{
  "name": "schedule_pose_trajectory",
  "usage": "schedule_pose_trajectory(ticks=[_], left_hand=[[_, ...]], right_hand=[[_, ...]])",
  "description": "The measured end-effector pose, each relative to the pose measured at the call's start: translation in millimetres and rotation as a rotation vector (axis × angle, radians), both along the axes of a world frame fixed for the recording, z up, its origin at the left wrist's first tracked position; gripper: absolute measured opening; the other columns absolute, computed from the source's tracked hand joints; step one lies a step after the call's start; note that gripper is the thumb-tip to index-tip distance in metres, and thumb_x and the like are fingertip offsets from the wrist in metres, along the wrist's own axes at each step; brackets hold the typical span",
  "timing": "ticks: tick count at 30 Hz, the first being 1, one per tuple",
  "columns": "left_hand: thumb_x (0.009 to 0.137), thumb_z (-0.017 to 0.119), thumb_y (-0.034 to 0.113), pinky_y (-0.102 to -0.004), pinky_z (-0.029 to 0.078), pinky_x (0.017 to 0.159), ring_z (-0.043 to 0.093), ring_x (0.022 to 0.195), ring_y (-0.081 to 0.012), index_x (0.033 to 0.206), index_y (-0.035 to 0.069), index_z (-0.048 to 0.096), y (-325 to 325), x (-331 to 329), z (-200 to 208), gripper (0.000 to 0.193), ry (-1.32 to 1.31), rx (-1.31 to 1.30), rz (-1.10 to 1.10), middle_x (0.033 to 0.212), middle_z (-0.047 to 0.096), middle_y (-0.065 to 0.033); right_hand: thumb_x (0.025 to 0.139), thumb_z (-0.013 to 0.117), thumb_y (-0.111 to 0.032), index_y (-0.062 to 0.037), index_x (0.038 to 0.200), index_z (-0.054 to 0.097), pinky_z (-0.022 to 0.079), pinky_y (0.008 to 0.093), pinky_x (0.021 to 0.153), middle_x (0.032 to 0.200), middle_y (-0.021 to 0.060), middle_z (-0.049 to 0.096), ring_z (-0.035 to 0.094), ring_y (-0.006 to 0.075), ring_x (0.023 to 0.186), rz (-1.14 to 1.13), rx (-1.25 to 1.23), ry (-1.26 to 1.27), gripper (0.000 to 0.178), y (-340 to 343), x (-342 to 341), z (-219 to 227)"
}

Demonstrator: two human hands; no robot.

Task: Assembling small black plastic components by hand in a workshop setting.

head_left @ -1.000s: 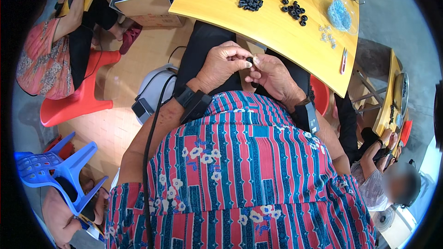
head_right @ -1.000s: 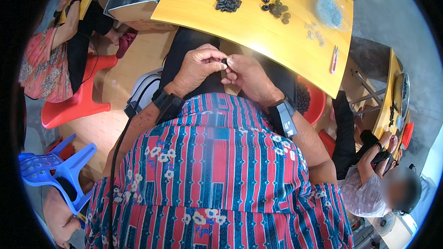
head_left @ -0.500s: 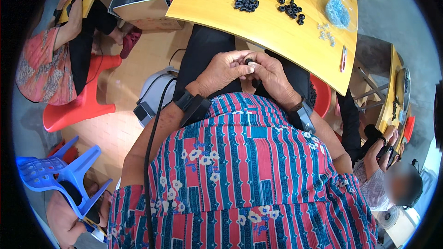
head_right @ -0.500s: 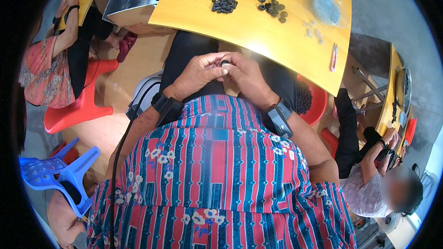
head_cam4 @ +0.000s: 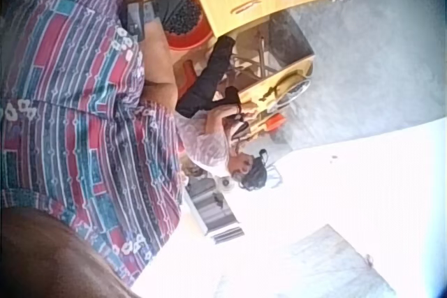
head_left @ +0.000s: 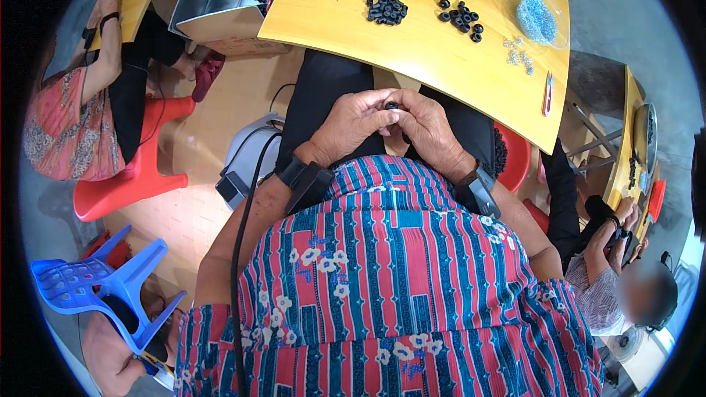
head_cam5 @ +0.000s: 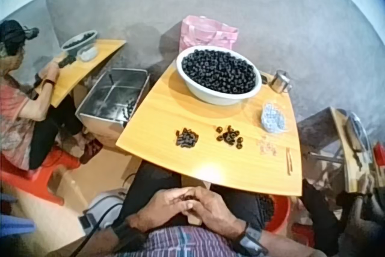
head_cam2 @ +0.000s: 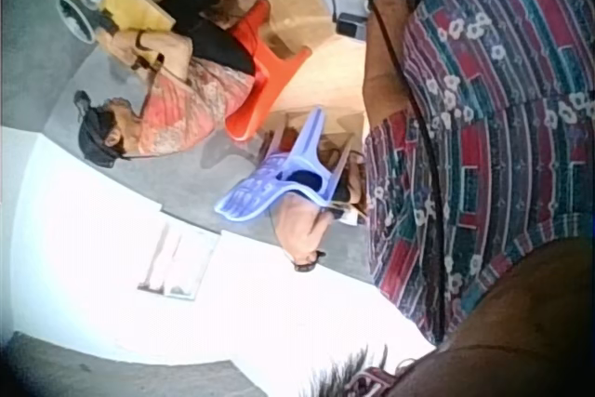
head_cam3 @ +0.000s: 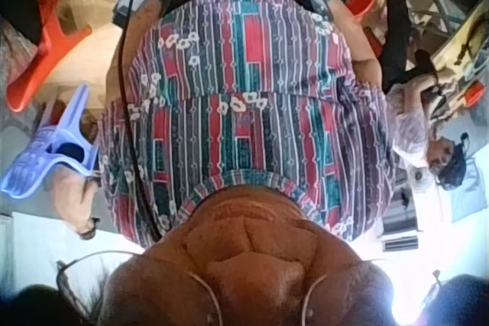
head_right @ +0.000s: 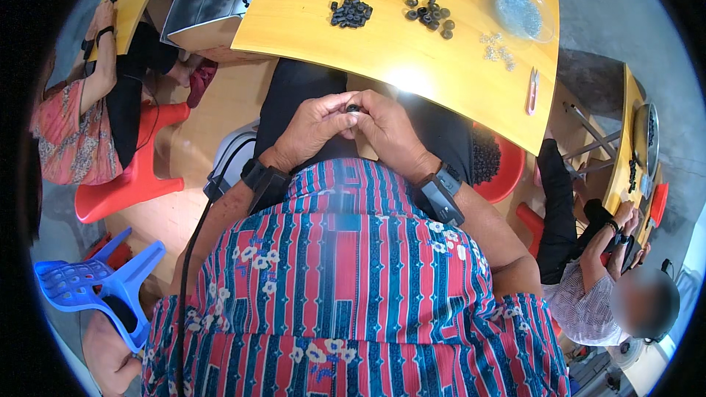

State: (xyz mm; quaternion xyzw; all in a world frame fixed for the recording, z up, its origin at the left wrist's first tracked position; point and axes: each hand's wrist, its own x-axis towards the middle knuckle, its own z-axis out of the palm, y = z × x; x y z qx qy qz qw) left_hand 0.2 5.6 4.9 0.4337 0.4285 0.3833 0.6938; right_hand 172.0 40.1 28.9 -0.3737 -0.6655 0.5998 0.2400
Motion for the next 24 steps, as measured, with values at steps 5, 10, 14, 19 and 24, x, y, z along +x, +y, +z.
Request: schedule_pose_trajectory(ticks=[5, 10, 14, 19, 24], left_hand=[[0.091, 0.057, 0.011, -0.0213, 0.049, 0.074, 0.057, 0.083, -0.0071, 0.127, -0.003, 0.05, -0.8, -1.5, 1.7, 0.04, 0.013, 0.037, 0.005, 0.102, 0.061, -0.0043], [0.09, 0.058, 0.013, -0.0206, 0.048, 0.071, 0.055, 0.078, -0.0058, 0.126, -0.003, 0.051, -2.7, 4.1, 3.1, 0.04, -0.02, 0.046, 0.049, 0.098, 0.061, -0.0031], [0.09, 0.059, 0.016, -0.0196, 0.047, 0.067, 0.052, 0.072, -0.0049, 0.125, -0.003, 0.052, -2.0, 4.9, 6.9, 0.04, -0.021, 0.045, 0.044, 0.093, 0.06, -0.0013], [0.09, 0.059, 0.018, -0.0187, 0.046, 0.065, 0.051, 0.07, -0.0042, 0.125, -0.002, 0.053, -2.6, 0.9, 5.2, 0.041, 0.053, 0.07, 0.029, 0.089, 0.06, -0.0006], [0.09, 0.059, 0.019, -0.0181, 0.045, 0.064, 0.051, 0.07, -0.004, 0.125, -0.002, 0.053, -2.6, 0.9, 8.3, 0.041, 0.075, 0.073, 0.032, 0.088, 0.059, -0.0004]], right_hand=[[0.09, 0.048, -0.007, 0.0014, 0.1, 0.055, 0.048, 0.0297, 0.073, 0.086, 0.0111, 0.06, 0.059, 0.0169, 0.079, 0.017, -0.01, -0.013, 0.015, 0.3, 0.8, -3.5], [0.089, 0.049, -0.007, 0.0007, 0.1, 0.055, 0.048, 0.0305, 0.074, 0.087, 0.0111, 0.06, 0.059, 0.0178, 0.081, 0.01, -0.001, -0.021, 0.015, 0.4, 1.1, -0.1], [0.09, 0.05, -0.007, -0.0001, 0.099, 0.055, 0.048, 0.0307, 0.073, 0.087, 0.0105, 0.06, 0.058, 0.0176, 0.08, 0.007, 0.108, -0.045, 0.013, 1.4, 4.3, -11.0], [0.09, 0.049, -0.007, -0.0002, 0.098, 0.055, 0.047, 0.0294, 0.072, 0.086, 0.0095, 0.06, 0.057, 0.0162, 0.079, 0.009, 0.021, -0.014, 0.012, -0.9, 2.6, -8.3], [0.09, 0.048, -0.006, 0.0, 0.099, 0.056, 0.047, 0.0279, 0.072, 0.085, 0.0086, 0.059, 0.057, 0.0141, 0.078, 0.0, -0.037, 0.003, 0.013, -0.9, 1.9, -5.9]])
